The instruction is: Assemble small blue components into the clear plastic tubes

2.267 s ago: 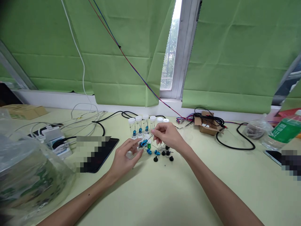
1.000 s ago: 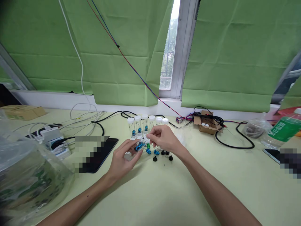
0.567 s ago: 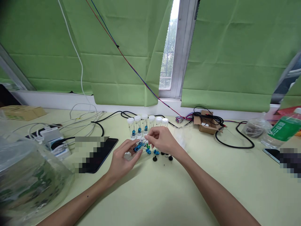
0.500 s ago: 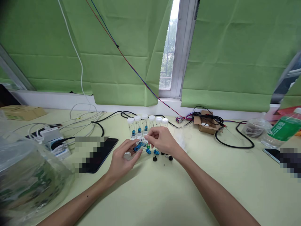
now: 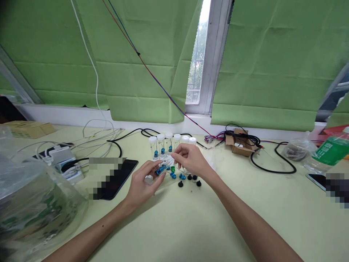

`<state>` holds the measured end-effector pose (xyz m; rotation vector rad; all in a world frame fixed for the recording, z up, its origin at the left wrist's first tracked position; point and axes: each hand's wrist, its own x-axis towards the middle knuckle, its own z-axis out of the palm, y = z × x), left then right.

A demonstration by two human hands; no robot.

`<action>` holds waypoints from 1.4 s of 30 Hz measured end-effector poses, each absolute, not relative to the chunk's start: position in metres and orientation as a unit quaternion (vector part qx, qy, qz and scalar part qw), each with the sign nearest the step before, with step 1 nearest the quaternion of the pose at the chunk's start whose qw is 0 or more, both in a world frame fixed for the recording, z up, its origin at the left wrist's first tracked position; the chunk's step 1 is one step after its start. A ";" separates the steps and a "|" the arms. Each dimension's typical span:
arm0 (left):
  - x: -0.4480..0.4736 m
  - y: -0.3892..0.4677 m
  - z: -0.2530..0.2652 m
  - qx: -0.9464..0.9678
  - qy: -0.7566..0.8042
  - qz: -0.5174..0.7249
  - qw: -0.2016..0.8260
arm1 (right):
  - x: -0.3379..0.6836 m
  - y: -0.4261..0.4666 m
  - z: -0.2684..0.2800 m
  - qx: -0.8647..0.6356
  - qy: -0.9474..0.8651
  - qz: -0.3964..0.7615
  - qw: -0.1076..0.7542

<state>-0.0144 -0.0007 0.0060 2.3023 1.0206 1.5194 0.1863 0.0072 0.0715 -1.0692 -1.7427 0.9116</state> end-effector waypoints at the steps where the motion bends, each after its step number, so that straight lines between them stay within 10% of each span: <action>1: -0.015 -0.001 0.006 0.779 0.345 0.514 0.099 | 0.188 0.007 0.074 -0.437 -0.700 0.363 0.433; 42: -0.017 0.000 0.000 0.794 0.347 0.484 0.120 | 0.189 0.008 0.064 -0.475 -0.715 0.379 0.346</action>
